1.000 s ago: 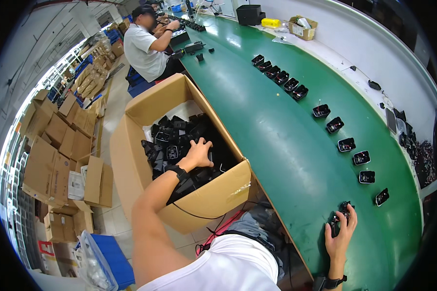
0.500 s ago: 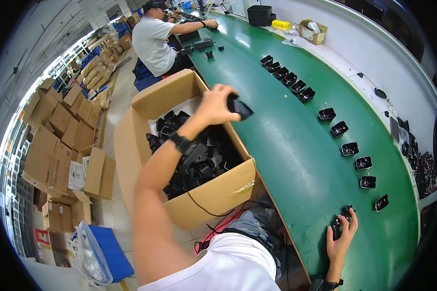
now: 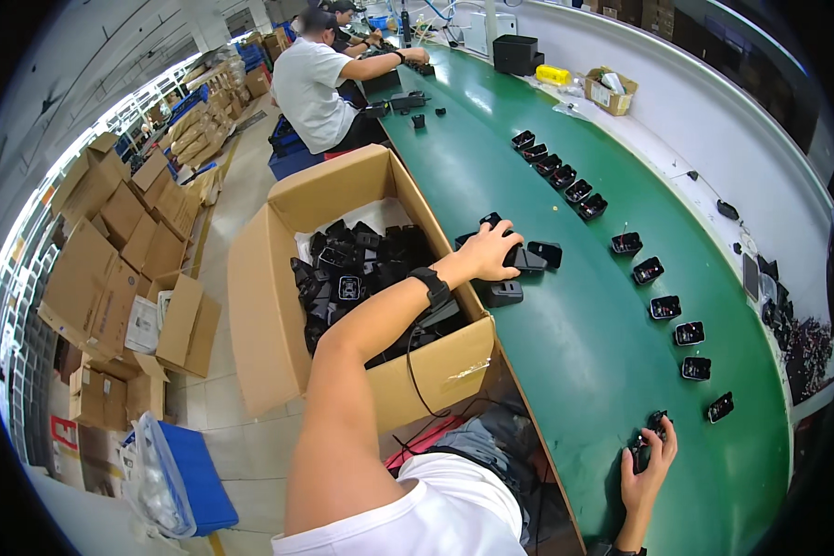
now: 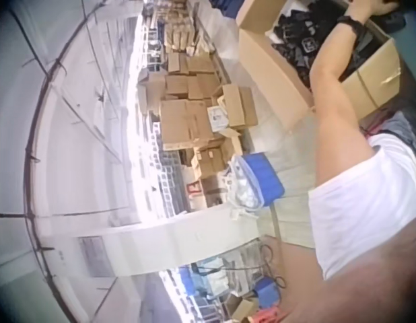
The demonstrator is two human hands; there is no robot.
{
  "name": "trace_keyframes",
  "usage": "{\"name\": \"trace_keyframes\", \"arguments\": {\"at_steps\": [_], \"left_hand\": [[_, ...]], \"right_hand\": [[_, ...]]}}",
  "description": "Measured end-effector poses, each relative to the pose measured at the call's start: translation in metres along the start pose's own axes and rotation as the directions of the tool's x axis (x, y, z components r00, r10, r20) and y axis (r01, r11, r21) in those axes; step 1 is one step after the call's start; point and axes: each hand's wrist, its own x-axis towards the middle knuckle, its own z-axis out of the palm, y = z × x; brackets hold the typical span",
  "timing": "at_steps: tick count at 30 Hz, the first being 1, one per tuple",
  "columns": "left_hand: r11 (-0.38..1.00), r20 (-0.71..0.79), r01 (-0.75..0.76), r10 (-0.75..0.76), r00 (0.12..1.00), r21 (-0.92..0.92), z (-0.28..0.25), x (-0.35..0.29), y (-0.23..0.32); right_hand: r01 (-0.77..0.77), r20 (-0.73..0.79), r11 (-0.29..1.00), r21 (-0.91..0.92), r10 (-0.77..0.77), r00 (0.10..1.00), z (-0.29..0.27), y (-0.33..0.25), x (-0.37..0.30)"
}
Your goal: Assembling electronic components by inserting small motors and wiring into plastic casings on a production line.
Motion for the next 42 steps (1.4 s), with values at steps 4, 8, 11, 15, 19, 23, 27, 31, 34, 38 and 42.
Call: {"name": "trace_keyframes", "arguments": {"at_steps": [4,8,11,15,19,23,27,31,34,38,42], "left_hand": [[0.997,-0.148,-0.062,0.069,0.987,0.051,-0.002,-0.014,-0.009],[0.991,-0.489,-0.124,0.083,0.868,-0.051,-0.023,-0.035,-0.019],[0.984,-0.699,0.054,-0.157,0.698,-0.167,-0.033,-0.062,-0.062],[0.820,-0.462,0.531,-0.564,0.685,-0.213,0.010,-0.121,-0.137],[0.666,0.030,0.669,-0.716,0.698,0.329,0.036,-0.155,-0.136],[0.682,0.113,0.704,-0.729,0.675,0.197,0.029,-0.141,-0.147],[0.625,0.130,0.731,-0.777,0.615,0.274,0.036,-0.121,-0.140],[0.700,0.171,0.660,-0.711,0.682,0.273,0.026,-0.115,-0.156],[0.731,0.066,0.628,-0.664,0.745,0.265,0.041,-0.128,-0.173],[0.765,0.059,0.609,-0.631,0.773,0.210,0.039,-0.129,-0.163],[0.763,0.059,0.636,-0.644,0.763,0.115,0.033,-0.130,-0.161]], "right_hand": [[-0.011,-0.006,0.999,0.043,0.011,1.000,0.001,-0.002,0.002],[-0.011,-0.001,0.999,0.036,0.011,1.000,0.000,0.000,0.002],[0.006,0.002,1.000,0.023,-0.006,1.000,0.000,0.003,0.002],[0.068,-0.009,0.995,-0.075,-0.069,0.998,-0.003,0.002,0.001],[0.027,0.001,0.999,-0.024,-0.027,1.000,-0.002,-0.004,0.005],[0.035,-0.006,0.999,-0.008,-0.035,0.999,-0.001,-0.002,0.001],[0.051,-0.007,0.998,-0.038,-0.052,0.999,-0.003,0.002,0.000],[0.002,-0.005,1.000,0.028,-0.002,1.000,-0.003,0.003,-0.003],[-0.023,-0.004,0.994,0.106,0.024,1.000,-0.004,0.002,0.000],[0.015,-0.006,0.998,0.053,-0.015,1.000,-0.006,0.003,-0.001],[-0.017,0.004,0.998,0.056,0.017,1.000,-0.006,-0.003,0.001]]}}
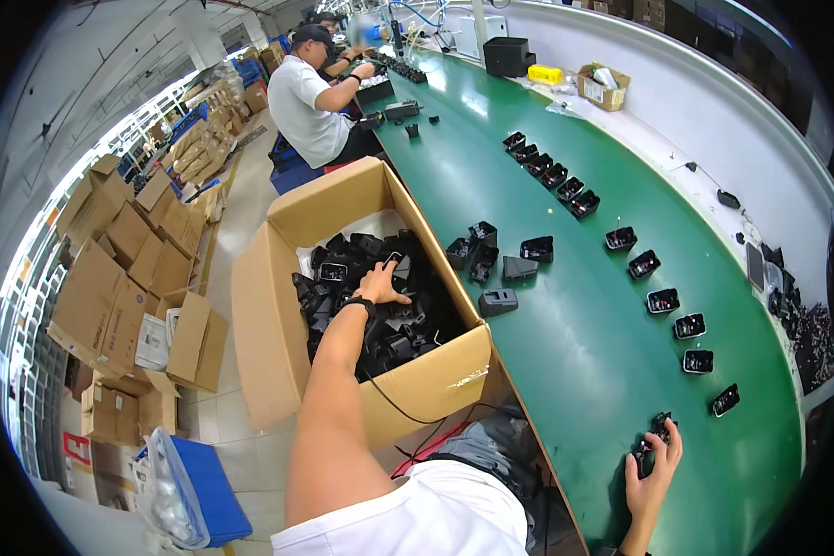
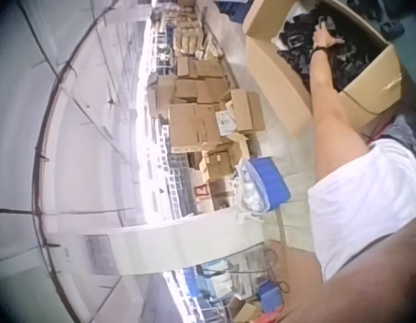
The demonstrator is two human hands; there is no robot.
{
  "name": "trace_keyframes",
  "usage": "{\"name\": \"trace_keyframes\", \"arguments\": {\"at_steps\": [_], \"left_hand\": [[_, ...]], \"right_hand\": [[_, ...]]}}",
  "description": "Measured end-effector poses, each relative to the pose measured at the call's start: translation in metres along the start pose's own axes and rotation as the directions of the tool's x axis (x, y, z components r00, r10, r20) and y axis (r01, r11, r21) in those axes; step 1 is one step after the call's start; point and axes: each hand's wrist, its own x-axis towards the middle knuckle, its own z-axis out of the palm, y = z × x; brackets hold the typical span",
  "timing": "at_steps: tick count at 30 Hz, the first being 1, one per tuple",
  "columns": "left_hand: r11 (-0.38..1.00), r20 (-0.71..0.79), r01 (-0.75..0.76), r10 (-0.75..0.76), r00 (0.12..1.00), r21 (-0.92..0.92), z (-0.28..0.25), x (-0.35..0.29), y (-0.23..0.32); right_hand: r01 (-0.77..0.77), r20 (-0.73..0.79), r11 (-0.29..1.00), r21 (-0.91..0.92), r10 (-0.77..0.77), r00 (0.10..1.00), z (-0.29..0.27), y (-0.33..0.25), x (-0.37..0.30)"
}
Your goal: Assembling electronic components by inserting small motors and wiring into plastic casings on a production line.
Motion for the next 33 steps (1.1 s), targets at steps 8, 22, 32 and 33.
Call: {"name": "trace_keyframes", "arguments": {"at_steps": [8,22,32,33], "left_hand": [[0.986,-0.007,0.160,-0.160,0.987,-0.051,0.009,0.015,0.010],[0.934,-0.015,0.321,-0.328,0.945,-0.156,0.034,0.030,0.017],[0.947,-0.208,0.272,-0.305,0.929,-0.173,0.055,0.039,0.013],[0.946,-0.210,0.262,-0.300,0.930,-0.192,0.054,0.037,0.012]], "right_hand": [[-0.008,0.024,0.999,-0.044,0.010,1.000,-0.003,-0.002,-0.001],[-0.013,0.020,0.999,-0.031,0.013,1.000,-0.002,-0.003,-0.001],[-0.025,0.024,0.999,-0.031,0.026,0.999,-0.003,0.001,-0.001],[-0.030,0.026,0.999,-0.029,0.031,0.999,-0.003,0.001,-0.002]]}}
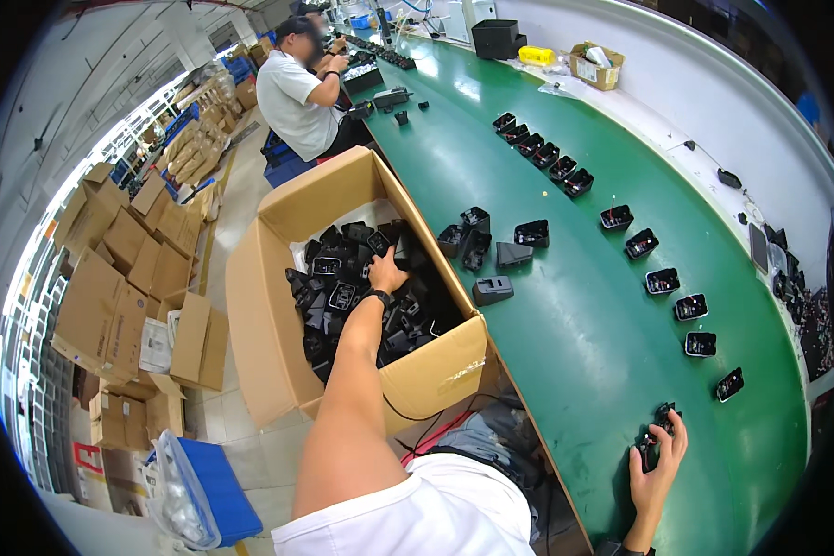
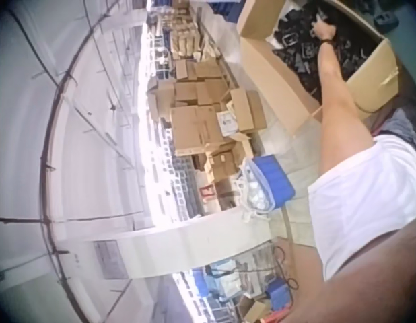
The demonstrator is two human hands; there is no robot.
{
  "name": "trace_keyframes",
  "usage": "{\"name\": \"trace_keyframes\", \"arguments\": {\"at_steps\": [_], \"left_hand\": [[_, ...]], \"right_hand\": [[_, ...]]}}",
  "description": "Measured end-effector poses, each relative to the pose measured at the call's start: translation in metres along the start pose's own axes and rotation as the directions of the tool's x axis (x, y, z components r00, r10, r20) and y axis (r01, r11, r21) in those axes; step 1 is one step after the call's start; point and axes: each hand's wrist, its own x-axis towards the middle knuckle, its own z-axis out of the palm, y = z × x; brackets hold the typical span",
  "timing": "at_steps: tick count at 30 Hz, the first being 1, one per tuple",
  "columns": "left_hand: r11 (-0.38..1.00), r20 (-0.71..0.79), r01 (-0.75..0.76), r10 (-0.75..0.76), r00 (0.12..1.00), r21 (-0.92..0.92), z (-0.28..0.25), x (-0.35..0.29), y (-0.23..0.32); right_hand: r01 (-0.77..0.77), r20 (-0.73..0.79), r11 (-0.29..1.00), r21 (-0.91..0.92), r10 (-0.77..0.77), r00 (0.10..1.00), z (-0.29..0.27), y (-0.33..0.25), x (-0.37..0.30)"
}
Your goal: Assembling electronic components by inserting small motors and wiring into plastic casings on a production line.
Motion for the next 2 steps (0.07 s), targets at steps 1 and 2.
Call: {"name": "trace_keyframes", "arguments": {"at_steps": [1,2], "left_hand": [[1.000,-0.002,-0.005,0.005,1.000,-0.021,-0.0023,-0.0015,-0.0004],[0.999,0.015,-0.007,0.007,1.000,-0.039,-0.0090,-0.0038,0.0046]], "right_hand": [[-0.005,-0.004,1.000,0.005,0.005,1.000,0.0001,-0.0021,0.0014],[-0.008,-0.008,1.000,0.009,0.008,1.000,-0.0018,-0.0052,0.0049]]}}
